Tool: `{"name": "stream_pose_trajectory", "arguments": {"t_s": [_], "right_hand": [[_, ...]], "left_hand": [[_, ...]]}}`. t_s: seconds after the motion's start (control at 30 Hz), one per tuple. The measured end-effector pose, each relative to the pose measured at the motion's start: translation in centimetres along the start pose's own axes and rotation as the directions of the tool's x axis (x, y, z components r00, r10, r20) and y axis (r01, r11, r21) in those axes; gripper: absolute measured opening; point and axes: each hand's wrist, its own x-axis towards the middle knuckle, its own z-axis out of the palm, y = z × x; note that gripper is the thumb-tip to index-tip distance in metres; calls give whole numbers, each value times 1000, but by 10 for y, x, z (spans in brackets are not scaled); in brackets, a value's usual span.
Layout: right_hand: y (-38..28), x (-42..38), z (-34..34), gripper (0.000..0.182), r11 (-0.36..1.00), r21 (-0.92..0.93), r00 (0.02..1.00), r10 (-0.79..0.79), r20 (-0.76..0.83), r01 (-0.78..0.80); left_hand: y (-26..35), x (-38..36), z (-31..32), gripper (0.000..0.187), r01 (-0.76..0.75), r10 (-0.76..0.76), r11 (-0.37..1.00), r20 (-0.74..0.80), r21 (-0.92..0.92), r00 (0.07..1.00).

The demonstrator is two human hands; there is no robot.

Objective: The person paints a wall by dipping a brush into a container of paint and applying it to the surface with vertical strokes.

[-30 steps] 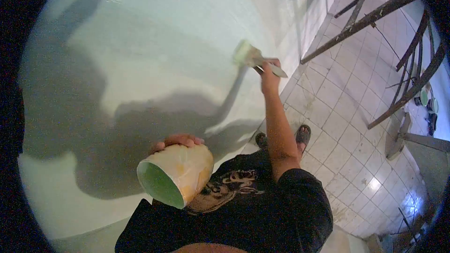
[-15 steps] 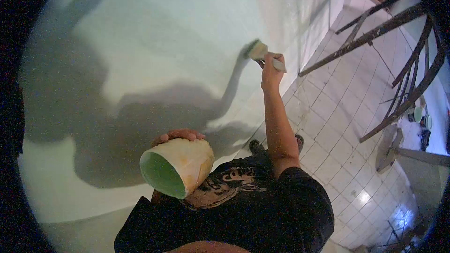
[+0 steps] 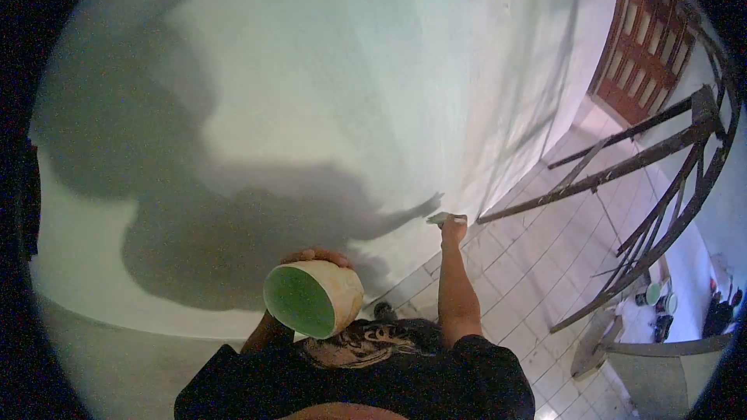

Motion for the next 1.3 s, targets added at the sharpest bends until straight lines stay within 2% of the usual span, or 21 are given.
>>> {"name": "stream_pose_trajectory", "arguments": {"t_s": [0.03, 0.1, 0.13, 0.17, 0.2, 0.27, 0.4, 0.53, 0.67, 0.7, 0.73, 0.77, 0.8, 0.87, 0.9, 0.93, 0.97, 1.0, 1.03, 1.07, 1.3], "right_hand": [[0, 19, 9, 11, 1000, 4, 1000, -25, 3, 25], [-8, 56, 29, 10, 806, -103, 803, -552, 226, 583], [-51, 46, 41, 10, 842, 88, 823, -539, 178, 532], [-136, -2, 41, 9, 918, 299, 933, -318, 170, 259], [-200, -37, 44, 10, 936, 276, 944, -274, 182, 218], [-279, -68, 52, 14, 911, 301, 930, -336, 149, 281], [-421, -130, 70, 16, 806, 385, 807, -551, 214, 449], [-499, -159, 68, 16, 539, 734, 643, -744, 185, 412], [-445, -137, 66, 15, 556, 646, 667, -739, 95, 523], [-405, -112, 66, 14, 632, 614, 759, -646, 81, 473], [-352, -87, 58, 17, 685, 296, 688, -717, 112, 666], [-296, -68, 53, 21, 714, 566, 816, -565, 120, 412], [-232, -47, 39, 28, 764, 416, 813, -575, 92, 494], [-114, -21, 16, 33, 810, 569, 986, -170, -3, 141], [-28, 9, -3, 37, 929, 6, 928, -369, -41, 370], [-72, -67, -10, 39, 930, 367, 1000, 26, 6, -26], [-55, -78, -24, 37, 924, 363, 991, 135, -24, -117], [17, -43, -38, 34, 907, 405, 972, 184, -145, -111], [10, -67, -54, 31, 873, 457, 972, 225, -65, -171], [63, -50, -81, 29, 977, 182, 990, 125, -64, -112], [37, -119, -224, 30, 729, 675, 850, 422, -315, -112]], "left_hand": [[2, 2, 2, 53, -20, 20, 1000, 16, 4, 1000], [9, 4, 9, 71, 116, -111, 992, -97, 46, 989], [13, 5, 14, 71, 101, -95, 993, -88, 59, 992], [18, 9, 19, 83, 92, -85, 972, -41, 217, 996], [22, 10, 21, 94, 77, -83, 926, 1, 371, 997], [16, 4, 16, 105, 144, -154, 888, -13, 438, 988], [9, 4, 15, 103, 51, -64, 970, 46, 237, 997], [9, 2, 15, 102, 55, -73, 982, 92, 182, 993], [2, 6, 4, 100, -13, -12, 987, 157, 158, 988], [-5, -5, -4, 100, -12, -14, 989, 178, 147, 984], [-15, -20, -16, 101, 223, -226, 974, 101, 42, 969], [-15, -22, -20, 101, 435, -432, 898, 48, -64, 900], [-19, -22, -21, 101, 426, -422, 903, 73, -49, 904], [-9, -6, -7, 106, 201, -186, 976, 169, -77, 968], [2, 0, -16, 106, 210, -198, 977, 189, -44, 962], [12, 5, -23, 106, 226, -220, 974, 209, -5, 953], [20, 12, -31, 107, 237, -240, 971, 234, 42, 942], [22, 17, -38, 107, 241, -255, 967, 260, 84, 931], [18, 19, -41, 107, 241, -265, 963, 282, 117, 922], [10, 20, -43, 108, 236, -270, 961, 298, 144, 916], [-73, 32, 14, 110, 280, -326, 943, 336, 178, 884]]}}
